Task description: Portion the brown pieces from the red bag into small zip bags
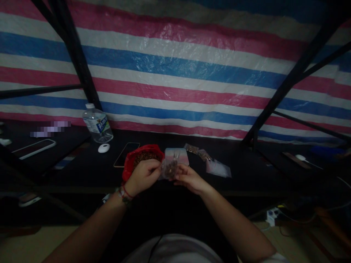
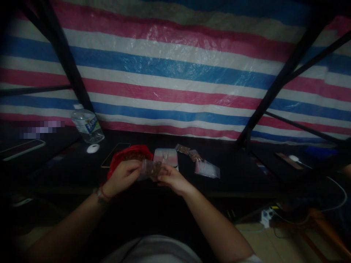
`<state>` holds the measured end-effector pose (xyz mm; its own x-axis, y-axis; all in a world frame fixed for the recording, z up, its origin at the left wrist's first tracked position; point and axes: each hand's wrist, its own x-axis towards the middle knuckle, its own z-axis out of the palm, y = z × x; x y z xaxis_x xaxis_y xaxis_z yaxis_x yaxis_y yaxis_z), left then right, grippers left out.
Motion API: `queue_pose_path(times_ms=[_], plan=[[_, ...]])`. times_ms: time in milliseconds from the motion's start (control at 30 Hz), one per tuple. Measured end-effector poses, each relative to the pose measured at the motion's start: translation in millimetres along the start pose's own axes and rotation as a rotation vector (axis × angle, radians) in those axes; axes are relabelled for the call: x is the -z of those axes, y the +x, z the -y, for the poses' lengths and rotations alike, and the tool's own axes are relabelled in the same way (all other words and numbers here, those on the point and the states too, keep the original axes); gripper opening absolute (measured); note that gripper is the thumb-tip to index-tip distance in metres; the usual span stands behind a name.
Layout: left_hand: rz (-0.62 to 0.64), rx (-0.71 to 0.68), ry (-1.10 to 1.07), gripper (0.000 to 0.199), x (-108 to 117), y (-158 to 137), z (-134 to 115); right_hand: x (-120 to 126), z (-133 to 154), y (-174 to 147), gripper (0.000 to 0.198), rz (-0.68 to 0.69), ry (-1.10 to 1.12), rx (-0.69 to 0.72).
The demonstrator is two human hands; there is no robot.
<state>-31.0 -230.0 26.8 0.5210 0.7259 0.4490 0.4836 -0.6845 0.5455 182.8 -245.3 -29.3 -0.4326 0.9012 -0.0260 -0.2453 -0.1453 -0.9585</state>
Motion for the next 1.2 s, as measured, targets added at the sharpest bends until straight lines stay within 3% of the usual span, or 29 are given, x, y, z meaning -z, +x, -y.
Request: queue_pose_path(times_ms=[67,300,500,567,667,800,900,1200], plan=[[-0.027,0.020,0.016,0.026,3.3,1.0,7.2,-1.0,-3.5,3.1,0.040,-0.015,0.060,-0.033],[-0.045,0.053,0.048,0.028,11.7,3.0,24.4,-12.7,2.7,17.8,0.037,-0.106,0.133,0.056],[-0.077,0.236,0.117,0.028,20.9,3.9,50.8,-24.9,6.1,48.1,0.038,-0.277,0.026,0.083],[-0.162,0.255,0.167,0.028,23.4,4.6,58.8,-29.9,7.9,62.1,0.036,-0.306,-0.049,0.106],[-0.315,0.177,0.259,0.048,24.3,5.5,64.1,-36.5,11.2,82.3,0.028,-0.334,-0.281,0.169],[-0.237,0.045,0.336,0.071,15.3,4.2,66.0,-42.0,14.8,100.3,0.016,-0.372,-0.813,0.286],[-0.185,0.062,0.340,0.081,2.9,2.6,71.4,-45.8,17.7,105.3,0.017,-0.315,-1.065,0.267],[-0.278,0.183,0.298,0.093,-13.5,1.3,93.4,-56.4,25.2,115.3,0.026,-0.251,-1.177,0.304]])
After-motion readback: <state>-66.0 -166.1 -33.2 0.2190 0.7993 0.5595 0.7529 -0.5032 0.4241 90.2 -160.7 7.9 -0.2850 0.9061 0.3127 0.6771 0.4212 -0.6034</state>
